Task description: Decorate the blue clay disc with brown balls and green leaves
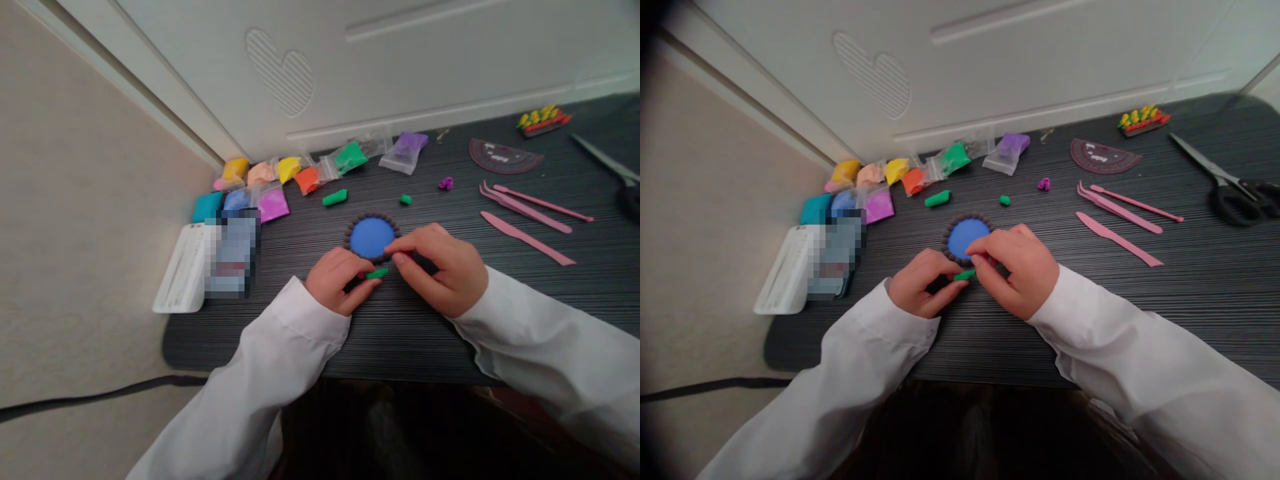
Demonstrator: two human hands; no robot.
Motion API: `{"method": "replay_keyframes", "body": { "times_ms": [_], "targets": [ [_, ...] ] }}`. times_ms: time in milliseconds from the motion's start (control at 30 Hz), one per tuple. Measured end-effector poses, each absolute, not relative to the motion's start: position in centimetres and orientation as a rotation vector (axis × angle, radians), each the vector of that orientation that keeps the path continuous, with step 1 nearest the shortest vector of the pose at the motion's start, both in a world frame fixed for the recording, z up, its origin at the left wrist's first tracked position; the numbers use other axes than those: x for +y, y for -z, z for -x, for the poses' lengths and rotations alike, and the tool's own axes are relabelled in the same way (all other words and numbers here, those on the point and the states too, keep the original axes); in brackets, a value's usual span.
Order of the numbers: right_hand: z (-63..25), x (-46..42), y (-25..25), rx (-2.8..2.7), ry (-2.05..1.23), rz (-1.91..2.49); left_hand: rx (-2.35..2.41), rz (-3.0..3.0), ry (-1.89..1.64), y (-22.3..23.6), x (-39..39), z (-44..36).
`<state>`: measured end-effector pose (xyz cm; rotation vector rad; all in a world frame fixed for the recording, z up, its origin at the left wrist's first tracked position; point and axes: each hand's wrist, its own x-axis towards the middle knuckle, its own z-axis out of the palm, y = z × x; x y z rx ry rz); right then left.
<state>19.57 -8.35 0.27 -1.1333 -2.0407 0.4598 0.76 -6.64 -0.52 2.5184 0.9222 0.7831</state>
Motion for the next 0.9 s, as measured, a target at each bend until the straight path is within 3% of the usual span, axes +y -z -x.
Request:
{"method": "replay_keyframes", "body": {
  "times_ms": [700,900],
  "targets": [
    [-20.0,-8.17,-0.55,-1.984,-0.675,1.061,0.77,-2.529,-1.109,0.09,-6.33,-1.77],
    [-20.01,-8.07,-0.68,-1.91,-0.825,1.048,0.942,-2.173,-1.029,0.07,-6.93,-1.75]
  ]
}}
